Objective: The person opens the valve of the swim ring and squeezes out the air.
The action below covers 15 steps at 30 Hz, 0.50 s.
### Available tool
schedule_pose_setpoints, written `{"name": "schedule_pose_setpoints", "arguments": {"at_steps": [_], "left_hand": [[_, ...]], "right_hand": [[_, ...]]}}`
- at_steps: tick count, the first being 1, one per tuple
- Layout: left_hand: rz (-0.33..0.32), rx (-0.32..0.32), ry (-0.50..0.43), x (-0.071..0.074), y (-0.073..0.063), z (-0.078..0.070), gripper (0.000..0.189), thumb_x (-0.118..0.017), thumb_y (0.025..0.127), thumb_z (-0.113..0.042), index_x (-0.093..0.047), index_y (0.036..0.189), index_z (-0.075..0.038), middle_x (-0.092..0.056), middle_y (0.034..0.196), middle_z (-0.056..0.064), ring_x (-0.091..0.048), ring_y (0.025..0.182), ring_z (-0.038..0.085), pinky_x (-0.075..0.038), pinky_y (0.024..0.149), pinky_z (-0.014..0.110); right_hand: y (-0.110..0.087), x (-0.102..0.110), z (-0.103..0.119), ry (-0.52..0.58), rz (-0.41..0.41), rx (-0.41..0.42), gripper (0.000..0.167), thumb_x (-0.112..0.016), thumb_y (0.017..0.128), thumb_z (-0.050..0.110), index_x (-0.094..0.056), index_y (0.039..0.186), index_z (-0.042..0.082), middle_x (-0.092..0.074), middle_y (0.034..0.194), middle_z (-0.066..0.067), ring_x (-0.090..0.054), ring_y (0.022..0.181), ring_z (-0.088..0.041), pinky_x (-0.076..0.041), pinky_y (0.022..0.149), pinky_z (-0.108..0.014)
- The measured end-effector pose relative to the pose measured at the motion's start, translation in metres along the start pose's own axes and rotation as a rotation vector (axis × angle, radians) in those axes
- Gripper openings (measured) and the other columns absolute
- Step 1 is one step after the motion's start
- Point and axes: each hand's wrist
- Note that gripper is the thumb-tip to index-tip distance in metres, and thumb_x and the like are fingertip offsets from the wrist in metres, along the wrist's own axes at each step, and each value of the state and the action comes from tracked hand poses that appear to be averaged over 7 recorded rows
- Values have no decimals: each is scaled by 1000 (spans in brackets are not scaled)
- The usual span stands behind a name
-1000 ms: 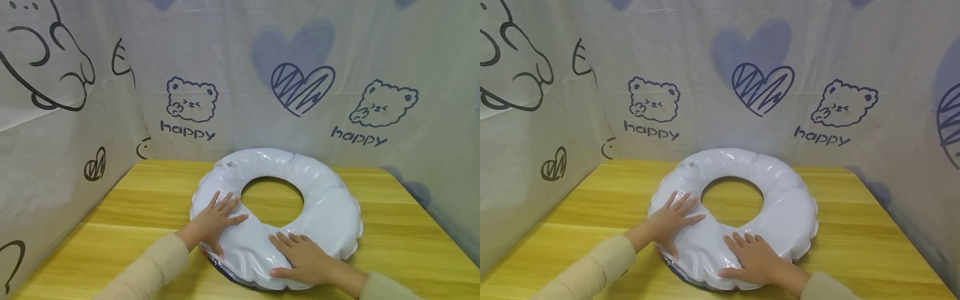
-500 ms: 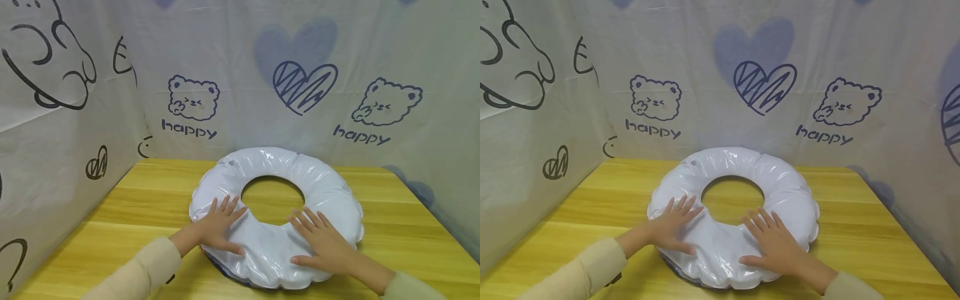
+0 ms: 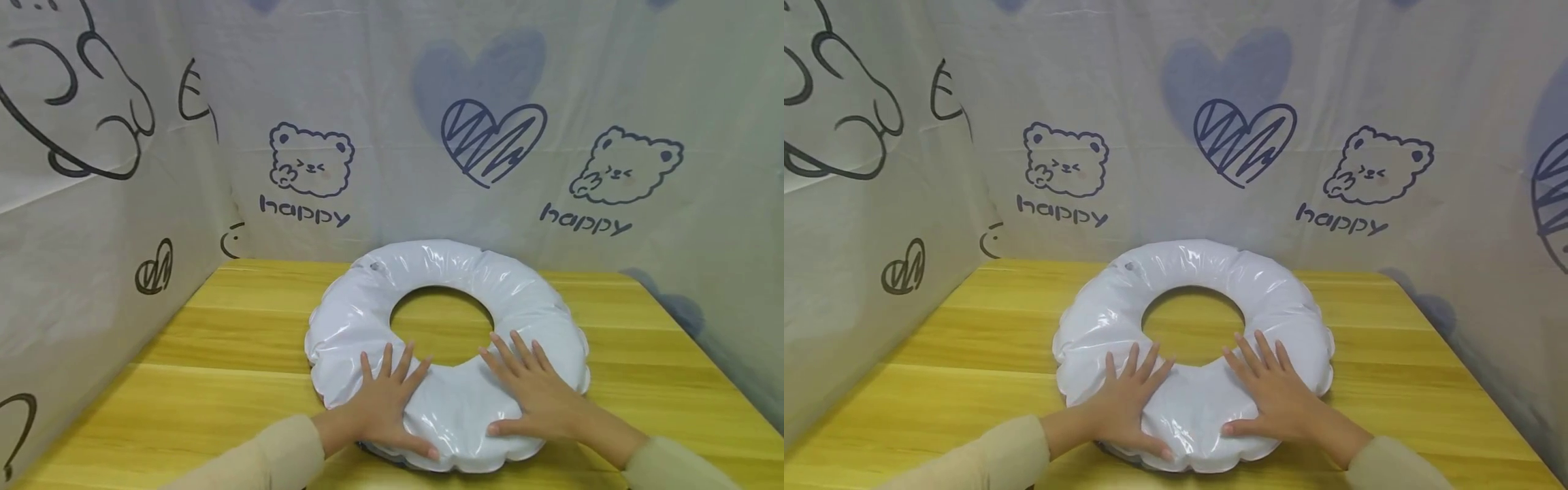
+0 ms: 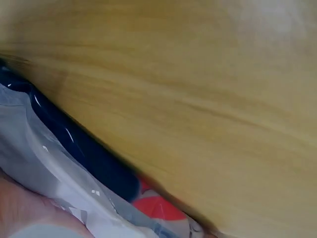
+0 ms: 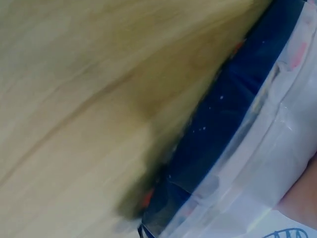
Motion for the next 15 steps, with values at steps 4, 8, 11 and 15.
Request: {"name": "schedule_pose_setpoints", "arguments": {"at_steps": [4,8,11,15], "left_hand": [[30,36,48,-3,1,-3,121,-61,60,-78,-7,151,-19,1,156,20,-4,137,53,-5,94,79],[61,63,82,-7,3,-4,122,-58,59,-81,-5,151,-20,3,156,19,-1,137,52,-3,96,78],[70,80,91,-10,3,-4,123,-57,59,-83,-4,151,-21,5,156,18,2,138,51,-1,97,77],[76,97,105,-12,3,-5,122,-55,59,-84,-4,151,-21,3,156,18,0,138,51,-1,98,76]], "right_hand": [[2,-9,-1,52,35,-27,100,-54,74,72,-19,149,16,1,158,-9,-3,139,-50,9,112,-57],[3,-16,-1,53,46,-28,101,-52,74,73,-18,149,15,5,158,-7,-3,137,-54,9,110,-60],[4,-19,0,45,42,-19,101,-51,75,74,-18,149,14,4,158,-9,-4,136,-55,5,107,-65],[7,-22,0,39,54,-25,102,-49,74,75,-18,149,13,-1,157,-13,-4,136,-54,0,105,-67]]}}
Point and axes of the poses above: each hand's wrist, its own y-axis towards the middle knuckle, its own x-axis out of the back of the hand, z = x × y
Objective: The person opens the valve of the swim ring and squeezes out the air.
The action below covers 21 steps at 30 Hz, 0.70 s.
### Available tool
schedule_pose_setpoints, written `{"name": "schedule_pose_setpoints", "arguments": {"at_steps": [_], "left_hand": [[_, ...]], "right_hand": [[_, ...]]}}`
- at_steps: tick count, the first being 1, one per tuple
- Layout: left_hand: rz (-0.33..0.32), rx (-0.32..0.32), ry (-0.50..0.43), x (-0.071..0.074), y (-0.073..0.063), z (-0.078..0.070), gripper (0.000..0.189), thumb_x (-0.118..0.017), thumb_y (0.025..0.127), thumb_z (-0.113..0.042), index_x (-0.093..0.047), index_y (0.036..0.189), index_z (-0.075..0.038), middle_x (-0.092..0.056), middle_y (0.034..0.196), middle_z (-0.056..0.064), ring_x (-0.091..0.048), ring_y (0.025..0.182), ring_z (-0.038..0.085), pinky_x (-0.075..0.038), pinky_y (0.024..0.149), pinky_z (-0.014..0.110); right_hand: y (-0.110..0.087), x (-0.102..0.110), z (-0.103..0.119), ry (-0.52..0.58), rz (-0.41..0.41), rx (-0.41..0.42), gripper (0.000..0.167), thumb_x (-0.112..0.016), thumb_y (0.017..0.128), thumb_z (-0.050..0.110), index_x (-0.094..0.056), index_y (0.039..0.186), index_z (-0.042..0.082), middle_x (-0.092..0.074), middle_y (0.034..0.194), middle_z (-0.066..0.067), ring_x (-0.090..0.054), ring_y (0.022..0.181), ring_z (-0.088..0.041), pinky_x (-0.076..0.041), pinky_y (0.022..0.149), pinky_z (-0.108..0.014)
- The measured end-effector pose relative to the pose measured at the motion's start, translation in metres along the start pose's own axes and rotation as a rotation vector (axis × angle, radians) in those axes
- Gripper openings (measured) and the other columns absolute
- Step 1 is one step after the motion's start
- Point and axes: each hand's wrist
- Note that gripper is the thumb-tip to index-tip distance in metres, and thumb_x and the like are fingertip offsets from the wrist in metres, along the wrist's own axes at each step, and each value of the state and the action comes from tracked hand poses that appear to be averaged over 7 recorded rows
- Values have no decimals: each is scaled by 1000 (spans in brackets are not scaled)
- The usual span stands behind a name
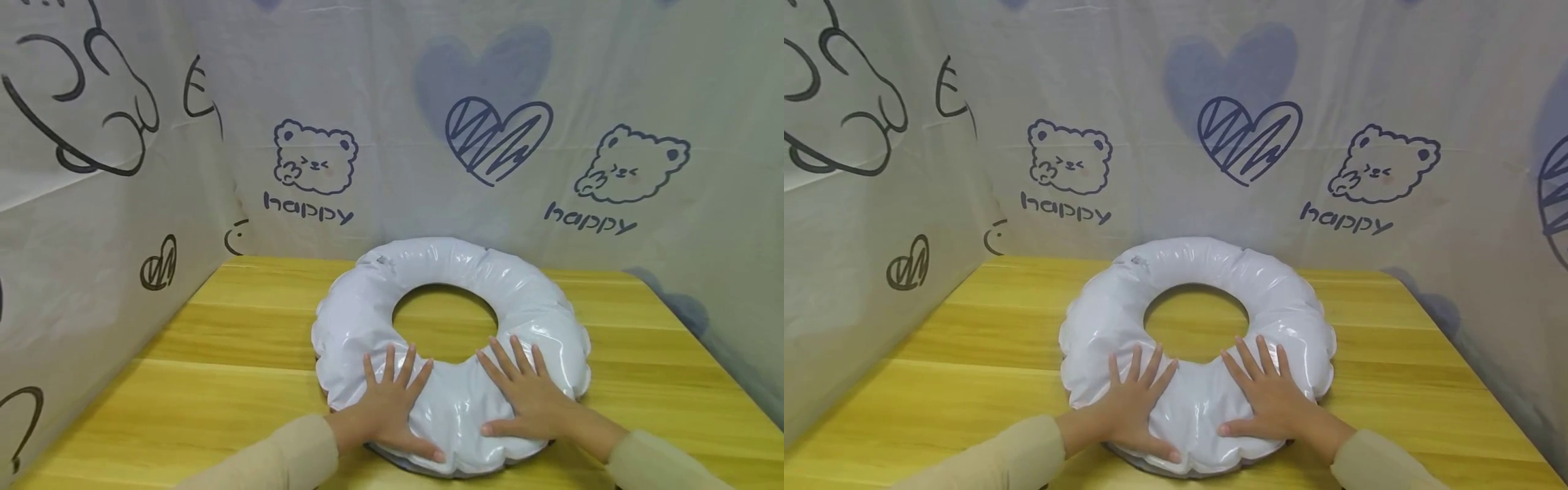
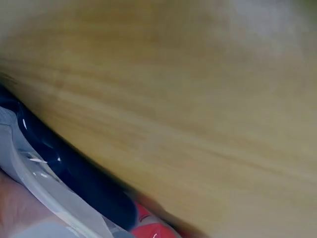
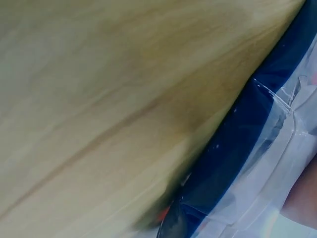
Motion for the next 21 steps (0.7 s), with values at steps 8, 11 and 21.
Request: {"name": "schedule_pose_setpoints", "arguments": {"at_steps": [8,11,21], "left_hand": [[30,29,54,1,4,-1,120,-51,60,-86,-6,151,-22,-1,157,16,-2,139,49,-2,100,75],[50,36,63,0,6,-2,119,-49,60,-87,-6,151,-23,-1,157,15,0,140,48,-1,100,74],[78,62,96,4,8,-3,119,-47,58,-89,-7,151,-26,-2,157,13,2,140,46,0,101,73]], "right_hand": [[5,-3,-2,19,64,-39,102,-51,75,74,-18,149,12,-4,156,-18,3,138,-52,7,106,-66],[6,-3,-3,34,96,-55,102,-52,75,73,-18,149,12,-2,156,-19,6,138,-51,11,106,-65],[13,0,0,-71,146,-53,103,-53,73,72,-25,145,4,-13,152,-28,-2,136,-56,1,103,-71]]}}
Point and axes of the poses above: each hand's wrist, its own y-axis towards the middle knuckle, its own x-axis out of the back of the hand, z = x × y
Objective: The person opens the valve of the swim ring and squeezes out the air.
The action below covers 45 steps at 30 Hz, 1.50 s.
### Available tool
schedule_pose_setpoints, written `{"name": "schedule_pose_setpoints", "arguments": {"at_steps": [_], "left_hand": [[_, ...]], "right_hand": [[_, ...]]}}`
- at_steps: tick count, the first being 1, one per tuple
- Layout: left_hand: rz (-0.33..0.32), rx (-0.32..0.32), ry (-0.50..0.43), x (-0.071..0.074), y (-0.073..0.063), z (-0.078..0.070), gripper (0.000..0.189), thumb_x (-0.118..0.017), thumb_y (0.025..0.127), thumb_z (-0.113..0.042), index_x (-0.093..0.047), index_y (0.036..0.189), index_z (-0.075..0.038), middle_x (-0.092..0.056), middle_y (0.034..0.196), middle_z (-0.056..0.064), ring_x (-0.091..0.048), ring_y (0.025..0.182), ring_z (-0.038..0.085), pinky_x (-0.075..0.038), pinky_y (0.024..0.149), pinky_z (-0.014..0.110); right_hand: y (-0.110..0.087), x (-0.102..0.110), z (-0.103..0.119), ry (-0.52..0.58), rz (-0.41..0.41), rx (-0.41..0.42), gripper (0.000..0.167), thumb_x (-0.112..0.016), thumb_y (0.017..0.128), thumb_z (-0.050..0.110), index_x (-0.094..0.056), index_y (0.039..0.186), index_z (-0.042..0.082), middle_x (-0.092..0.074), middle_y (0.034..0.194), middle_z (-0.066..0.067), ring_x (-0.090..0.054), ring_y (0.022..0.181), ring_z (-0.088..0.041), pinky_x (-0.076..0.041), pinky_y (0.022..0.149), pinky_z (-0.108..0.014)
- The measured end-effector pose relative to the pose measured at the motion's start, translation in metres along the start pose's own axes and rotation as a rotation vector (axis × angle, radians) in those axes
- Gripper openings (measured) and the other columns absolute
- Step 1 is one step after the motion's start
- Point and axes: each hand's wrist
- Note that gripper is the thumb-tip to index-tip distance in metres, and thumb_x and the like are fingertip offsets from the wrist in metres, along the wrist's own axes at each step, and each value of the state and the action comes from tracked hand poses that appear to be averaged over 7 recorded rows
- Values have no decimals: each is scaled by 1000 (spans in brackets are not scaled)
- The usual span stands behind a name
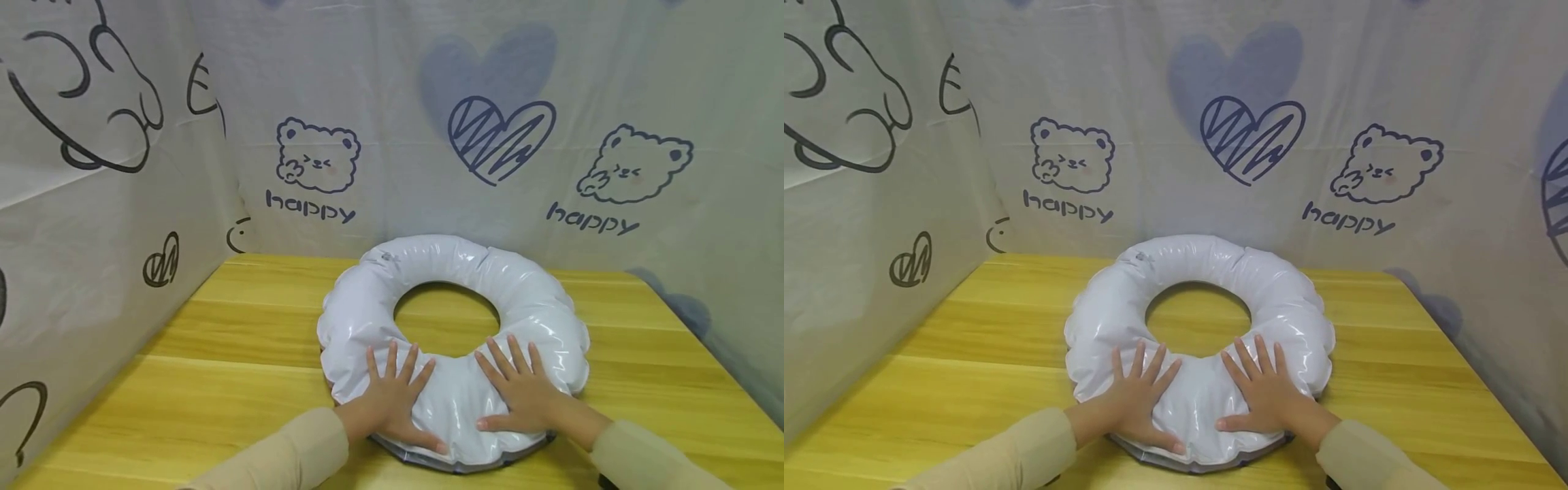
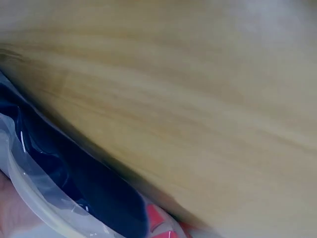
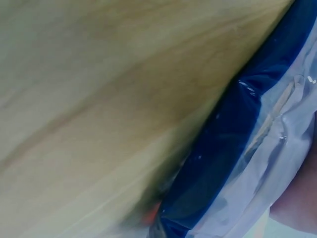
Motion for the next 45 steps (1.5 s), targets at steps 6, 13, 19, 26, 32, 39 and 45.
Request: {"name": "schedule_pose_setpoints", "arguments": {"at_steps": [6,13,19,26,32,39,45], "left_hand": [[17,16,39,4,-2,-2,117,-44,58,-91,-10,150,-27,-3,157,13,2,141,45,0,102,72],[29,31,91,6,-1,-5,117,-43,57,-92,-13,150,-28,-6,157,12,0,141,45,-1,103,71],[53,40,84,7,1,-7,116,-43,57,-92,-14,150,-29,-6,157,11,1,142,43,0,105,70],[73,49,49,9,1,-6,114,-47,58,-90,-16,149,-29,-9,157,11,2,142,42,0,105,69],[77,58,40,14,0,-8,113,-50,58,-88,-21,149,-28,-13,156,12,-1,142,42,0,106,68],[90,80,109,17,2,-13,112,-48,56,-90,-25,147,-29,-15,156,11,-3,142,42,-1,107,67],[106,105,176,25,0,-19,110,-48,56,-90,-28,146,-30,-18,155,10,-4,142,42,-3,107,66]], "right_hand": [[1,8,7,-8,53,-1,101,-56,74,69,-28,143,1,-14,151,-30,-2,134,-58,2,103,-71],[2,14,13,-47,107,-17,100,-55,75,69,-30,143,0,-17,150,-29,-4,135,-58,0,102,-72],[2,16,13,-33,153,-41,99,-54,76,69,-28,144,1,-17,151,-29,-3,135,-57,1,103,-71],[5,19,12,2,222,-47,98,-53,78,69,-25,145,3,-14,151,-28,0,135,-57,4,102,-72],[9,20,12,-6,276,-63,98,-51,78,69,-24,146,4,-13,152,-28,0,136,-56,4,102,-72],[15,17,12,-50,302,-78,101,-51,76,72,-26,145,3,-14,151,-29,-1,135,-57,3,102,-72],[17,14,20,-189,256,-87,101,-52,73,74,-34,142,3,-23,149,-29,-9,134,-58,-3,103,-72]]}}
Point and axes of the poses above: each hand's wrist, its own y-axis towards the middle knuckle, its own x-axis out of the back of the hand, z = x × y
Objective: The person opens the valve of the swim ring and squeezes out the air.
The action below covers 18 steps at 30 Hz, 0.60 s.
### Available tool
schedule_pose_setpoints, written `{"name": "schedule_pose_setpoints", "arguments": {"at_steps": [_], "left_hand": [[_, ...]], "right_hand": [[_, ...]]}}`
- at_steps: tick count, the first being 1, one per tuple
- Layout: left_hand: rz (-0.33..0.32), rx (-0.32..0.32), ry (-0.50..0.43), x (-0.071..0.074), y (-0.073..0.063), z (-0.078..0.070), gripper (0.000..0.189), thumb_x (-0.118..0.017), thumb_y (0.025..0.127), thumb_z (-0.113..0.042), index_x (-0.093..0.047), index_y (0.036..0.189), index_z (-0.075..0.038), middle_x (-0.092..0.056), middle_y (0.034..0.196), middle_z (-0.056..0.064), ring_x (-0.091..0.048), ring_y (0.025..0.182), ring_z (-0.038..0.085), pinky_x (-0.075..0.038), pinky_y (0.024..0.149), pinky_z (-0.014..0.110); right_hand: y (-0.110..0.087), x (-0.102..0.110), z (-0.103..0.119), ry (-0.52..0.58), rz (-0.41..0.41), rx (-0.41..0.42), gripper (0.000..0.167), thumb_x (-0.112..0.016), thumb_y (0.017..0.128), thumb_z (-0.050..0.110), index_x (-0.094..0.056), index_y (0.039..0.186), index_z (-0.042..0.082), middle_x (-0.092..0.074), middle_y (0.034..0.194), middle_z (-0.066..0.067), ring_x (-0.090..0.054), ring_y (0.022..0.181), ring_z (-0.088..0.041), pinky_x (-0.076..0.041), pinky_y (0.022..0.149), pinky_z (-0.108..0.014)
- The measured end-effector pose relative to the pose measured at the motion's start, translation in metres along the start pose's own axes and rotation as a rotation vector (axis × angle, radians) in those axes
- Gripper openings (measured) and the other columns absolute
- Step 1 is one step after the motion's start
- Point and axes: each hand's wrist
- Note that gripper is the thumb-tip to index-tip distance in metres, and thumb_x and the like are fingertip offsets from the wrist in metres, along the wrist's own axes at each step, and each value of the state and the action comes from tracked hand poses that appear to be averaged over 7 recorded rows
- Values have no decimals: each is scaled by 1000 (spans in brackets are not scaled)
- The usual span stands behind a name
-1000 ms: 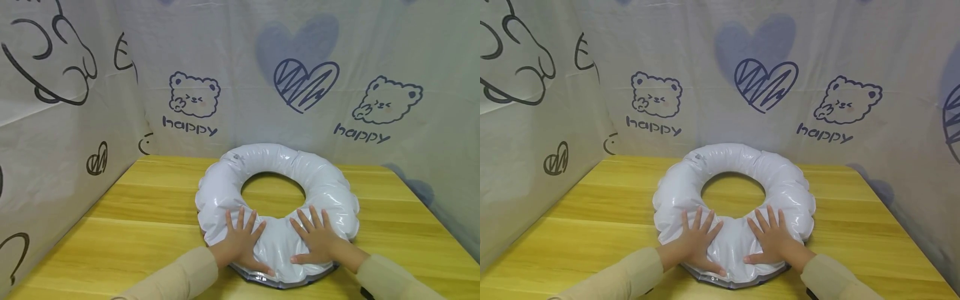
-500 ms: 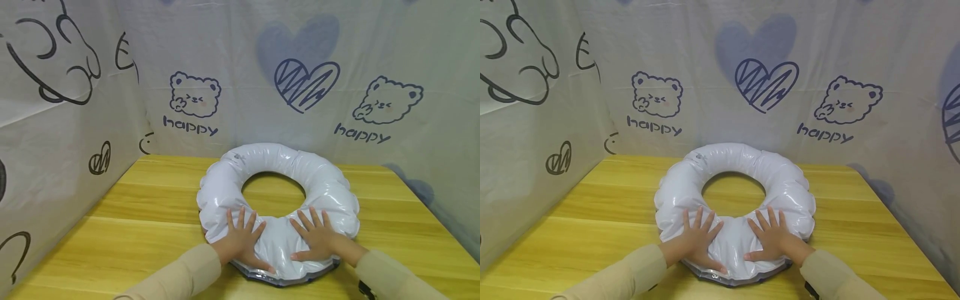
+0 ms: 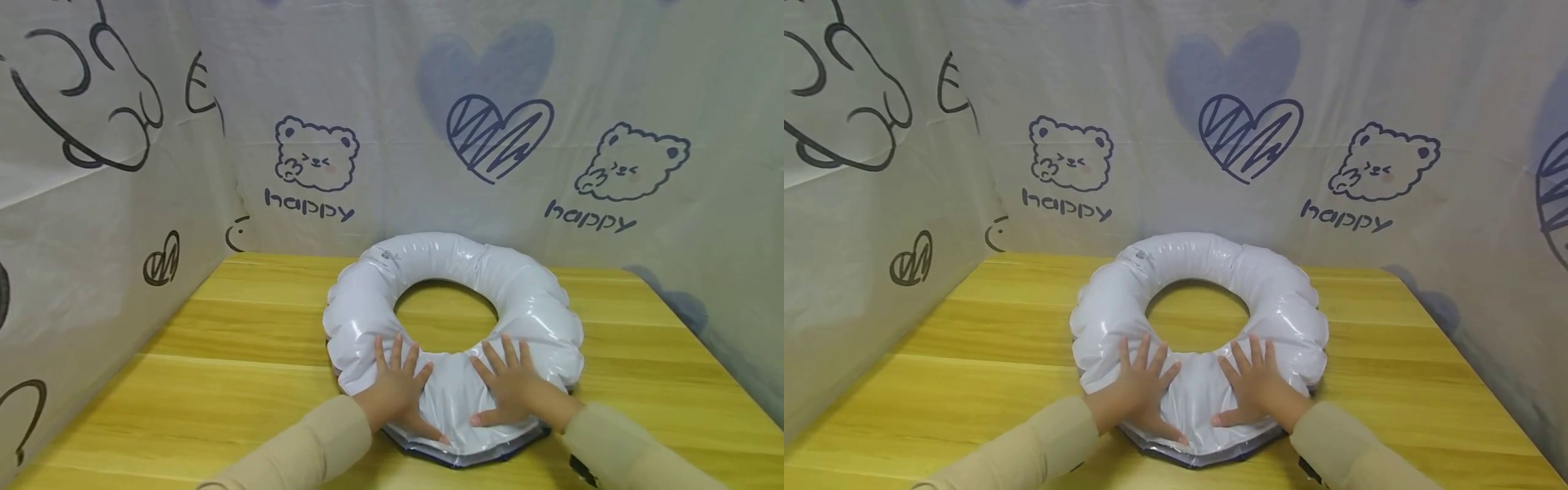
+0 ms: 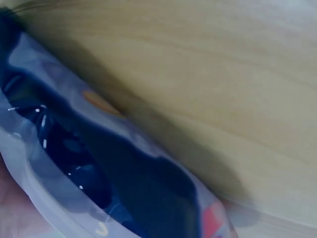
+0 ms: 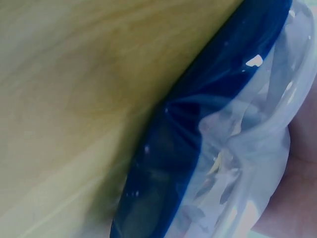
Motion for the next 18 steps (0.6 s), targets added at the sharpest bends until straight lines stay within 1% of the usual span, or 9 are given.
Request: {"name": "schedule_pose_setpoints", "arguments": {"at_steps": [3,5,9,15,18], "left_hand": [[5,13,5,3,-1,-2,110,-50,55,-89,-29,146,-30,-19,155,10,-5,142,42,-3,108,66],[10,20,5,5,0,-4,111,-52,54,-89,-30,145,-30,-19,155,11,-5,142,42,-3,108,65],[35,44,4,7,4,-7,112,-55,52,-88,-32,145,-30,-20,155,11,-3,142,42,-1,108,66],[52,62,21,0,18,-11,113,-57,50,-88,-35,144,-28,-23,153,13,-7,141,44,5,103,71],[63,51,26,-3,21,-10,114,-54,51,-90,-32,145,-28,-22,154,14,-7,141,45,5,102,72]], "right_hand": [[0,1,3,-29,-14,-10,100,-54,72,74,-37,140,3,-25,147,-29,-11,133,-59,-5,104,-72],[0,3,5,-34,-10,-17,100,-54,72,73,-38,140,3,-26,147,-29,-11,133,-59,-5,104,-71],[-1,4,6,-38,-6,-21,98,-56,71,72,-40,139,3,-28,146,-30,-13,133,-59,-7,104,-71],[0,5,6,-28,9,-13,97,-57,71,72,-40,139,3,-29,145,-31,-14,132,-59,-8,103,-72],[0,1,3,-13,-16,6,98,-55,72,73,-40,139,3,-29,145,-31,-14,132,-60,-7,103,-72]]}}
Point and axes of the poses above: each hand's wrist, its own y-axis towards the middle knuckle, its own x-axis out of the back of the hand, z = x × y
